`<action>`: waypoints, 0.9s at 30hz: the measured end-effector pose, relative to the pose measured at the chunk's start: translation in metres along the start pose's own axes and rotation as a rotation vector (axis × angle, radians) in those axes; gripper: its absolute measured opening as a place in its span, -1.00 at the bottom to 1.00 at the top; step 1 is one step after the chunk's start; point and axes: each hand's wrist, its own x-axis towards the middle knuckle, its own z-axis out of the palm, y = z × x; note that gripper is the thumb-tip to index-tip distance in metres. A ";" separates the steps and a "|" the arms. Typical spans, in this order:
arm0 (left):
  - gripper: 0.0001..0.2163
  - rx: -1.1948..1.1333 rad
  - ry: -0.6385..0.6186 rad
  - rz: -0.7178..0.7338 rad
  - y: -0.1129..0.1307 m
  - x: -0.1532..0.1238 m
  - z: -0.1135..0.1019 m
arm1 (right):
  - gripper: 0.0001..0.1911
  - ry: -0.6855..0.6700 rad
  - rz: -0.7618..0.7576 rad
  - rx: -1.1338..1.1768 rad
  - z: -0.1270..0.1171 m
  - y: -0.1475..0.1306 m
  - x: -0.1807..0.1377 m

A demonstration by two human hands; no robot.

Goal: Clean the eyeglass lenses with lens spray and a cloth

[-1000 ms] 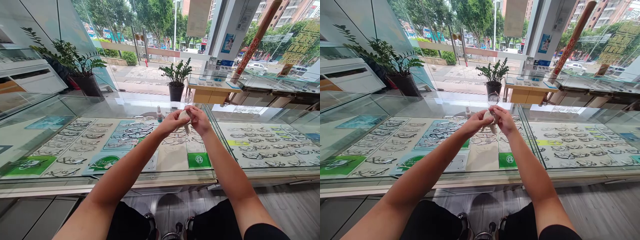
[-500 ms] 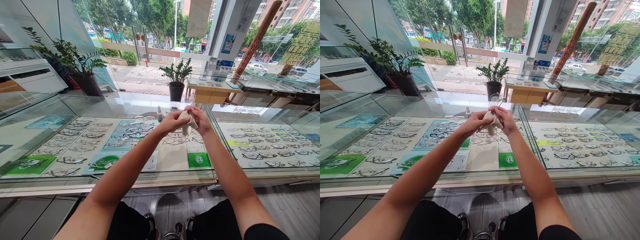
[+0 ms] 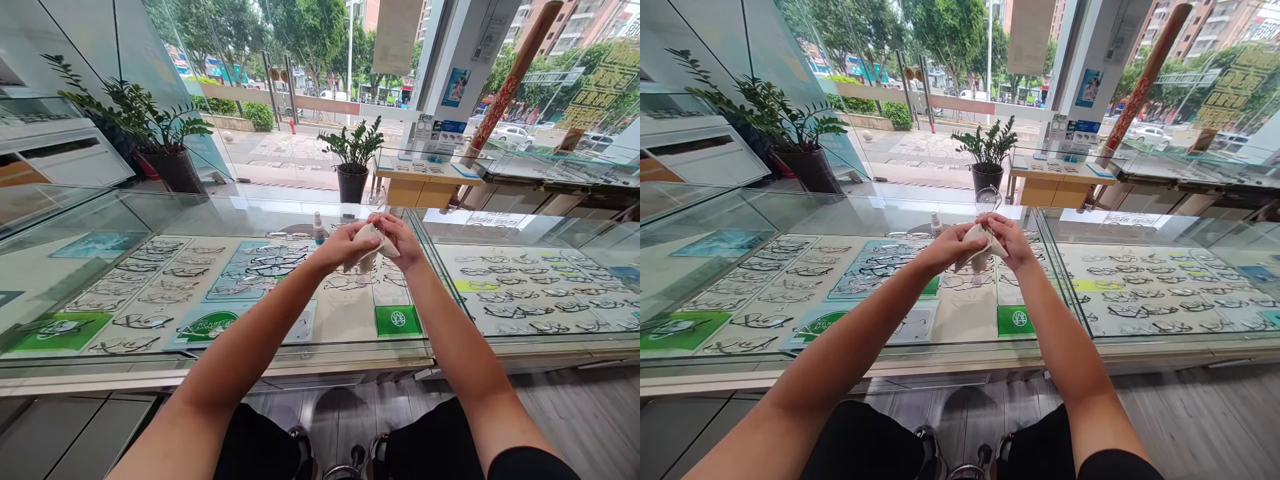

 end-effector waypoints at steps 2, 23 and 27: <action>-0.53 0.007 -0.001 -0.018 0.000 0.000 -0.001 | -0.68 -0.008 -0.004 -0.004 0.001 -0.001 0.000; -0.40 0.075 0.289 0.229 -0.014 0.005 0.023 | -0.64 0.041 0.028 0.015 0.008 0.006 -0.003; -0.44 0.103 0.364 0.249 -0.016 0.006 0.023 | -0.62 0.040 0.022 0.010 0.011 0.008 -0.002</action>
